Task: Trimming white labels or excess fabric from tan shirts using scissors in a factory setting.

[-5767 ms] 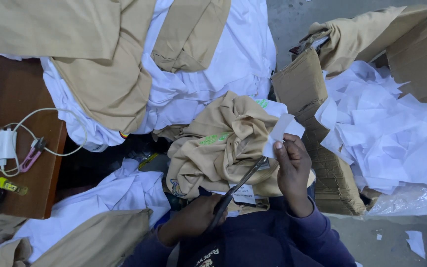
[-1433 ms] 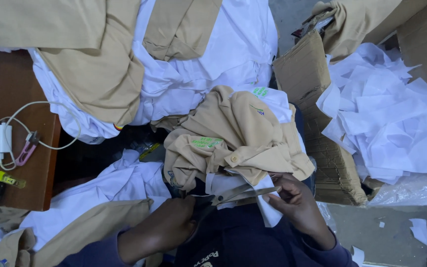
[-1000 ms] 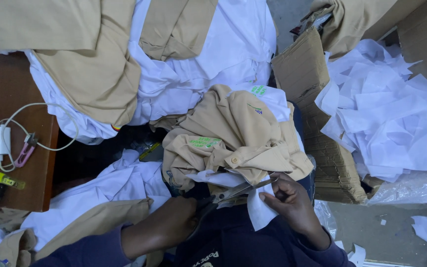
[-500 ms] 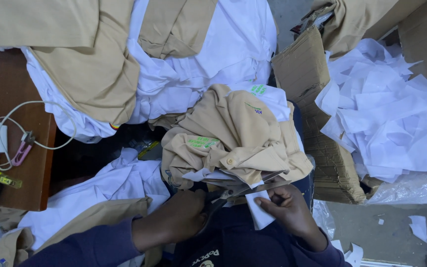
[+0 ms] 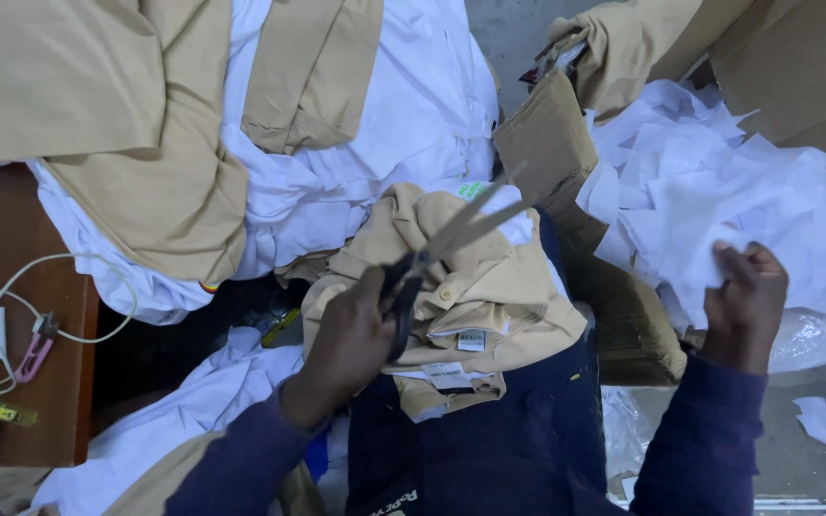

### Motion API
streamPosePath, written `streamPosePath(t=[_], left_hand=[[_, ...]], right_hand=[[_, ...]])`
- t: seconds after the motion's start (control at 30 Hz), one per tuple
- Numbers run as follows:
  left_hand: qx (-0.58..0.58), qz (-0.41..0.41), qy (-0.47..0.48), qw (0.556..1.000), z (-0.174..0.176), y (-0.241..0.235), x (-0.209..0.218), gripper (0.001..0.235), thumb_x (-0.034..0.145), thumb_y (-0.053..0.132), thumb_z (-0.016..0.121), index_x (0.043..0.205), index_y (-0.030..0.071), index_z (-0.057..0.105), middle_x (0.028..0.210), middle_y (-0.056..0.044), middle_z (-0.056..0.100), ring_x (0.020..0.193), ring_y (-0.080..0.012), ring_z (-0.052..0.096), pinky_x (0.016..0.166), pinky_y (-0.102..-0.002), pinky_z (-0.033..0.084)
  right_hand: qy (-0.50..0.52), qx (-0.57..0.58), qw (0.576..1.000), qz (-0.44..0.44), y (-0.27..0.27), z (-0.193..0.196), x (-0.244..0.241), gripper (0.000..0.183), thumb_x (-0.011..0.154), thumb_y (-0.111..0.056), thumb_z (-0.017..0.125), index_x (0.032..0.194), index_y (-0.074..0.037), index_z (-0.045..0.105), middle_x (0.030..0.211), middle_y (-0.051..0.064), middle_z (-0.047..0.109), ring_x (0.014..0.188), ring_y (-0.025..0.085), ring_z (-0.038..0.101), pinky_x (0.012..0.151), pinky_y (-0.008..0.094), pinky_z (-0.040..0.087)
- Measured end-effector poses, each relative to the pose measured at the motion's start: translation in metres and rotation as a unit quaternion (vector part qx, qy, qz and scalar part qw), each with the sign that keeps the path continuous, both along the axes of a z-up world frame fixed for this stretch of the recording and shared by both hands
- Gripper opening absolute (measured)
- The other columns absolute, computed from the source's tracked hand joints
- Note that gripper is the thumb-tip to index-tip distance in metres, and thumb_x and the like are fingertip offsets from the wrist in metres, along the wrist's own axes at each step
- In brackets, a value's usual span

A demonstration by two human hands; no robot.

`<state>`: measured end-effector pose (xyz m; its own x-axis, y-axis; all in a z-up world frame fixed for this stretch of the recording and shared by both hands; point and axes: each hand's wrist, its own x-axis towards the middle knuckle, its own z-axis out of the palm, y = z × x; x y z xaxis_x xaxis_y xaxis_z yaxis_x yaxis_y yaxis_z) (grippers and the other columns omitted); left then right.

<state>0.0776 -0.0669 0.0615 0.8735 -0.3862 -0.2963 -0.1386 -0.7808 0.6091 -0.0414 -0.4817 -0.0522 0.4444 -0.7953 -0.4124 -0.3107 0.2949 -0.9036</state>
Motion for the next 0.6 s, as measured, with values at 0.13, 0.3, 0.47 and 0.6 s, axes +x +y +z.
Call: streamPosePath(t=[0.13, 0.3, 0.47, 0.6], left_hand=[[-0.15, 0.031, 0.03, 0.988, -0.025, -0.028, 0.015, 0.054, 0.088, 0.033, 0.077, 0.135, 0.014, 0.058, 0.119, -0.009, 0.076, 0.109, -0.0268, 0.075, 0.086, -0.04, 0.056], [-0.313, -0.031, 0.414, 0.854, -0.117, -0.035, -0.019, 0.025, 0.096, 0.031, 0.076, 0.103, 0.01, 0.066, 0.083, -0.002, 0.065, 0.07, -0.0109, 0.065, 0.065, -0.025, 0.055], [-0.38, 0.099, 0.403, 0.827, -0.136, -0.01, -0.039, 0.021, 0.099, 0.018, 0.071, 0.101, -0.002, 0.066, 0.082, -0.014, 0.072, 0.069, -0.019, 0.07, 0.062, -0.027, 0.052], [-0.254, 0.223, 0.074, 0.938, -0.128, 0.017, -0.022, 0.03, 0.088, 0.022, 0.085, 0.104, 0.012, 0.062, 0.09, 0.0, 0.071, 0.084, -0.0116, 0.069, 0.079, -0.029, 0.055]], right_hand=[[0.005, -0.231, 0.97, -0.076, -0.092, -0.129, 0.008, 0.039, 0.111, -0.007, 0.074, 0.092, -0.016, 0.041, 0.09, -0.005, 0.037, 0.078, 0.011, 0.037, 0.064, 0.032, 0.033], [0.014, -0.355, 0.923, 0.144, 0.025, -0.038, 0.042, 0.047, 0.114, -0.018, 0.058, 0.152, 0.001, 0.036, 0.156, 0.025, 0.036, 0.145, 0.043, 0.039, 0.122, 0.052, 0.032], [-0.06, -0.137, 0.868, 0.473, 0.186, -0.059, 0.048, 0.049, 0.094, -0.03, 0.069, 0.137, -0.012, 0.053, 0.11, 0.01, 0.061, 0.099, 0.026, 0.063, 0.084, 0.04, 0.047], [-0.135, -0.352, 0.778, 0.502, 0.254, -0.028, 0.02, 0.017, 0.102, -0.022, 0.061, 0.103, -0.005, 0.061, 0.086, 0.018, 0.064, 0.078, 0.039, 0.062, 0.067, 0.05, 0.046]])
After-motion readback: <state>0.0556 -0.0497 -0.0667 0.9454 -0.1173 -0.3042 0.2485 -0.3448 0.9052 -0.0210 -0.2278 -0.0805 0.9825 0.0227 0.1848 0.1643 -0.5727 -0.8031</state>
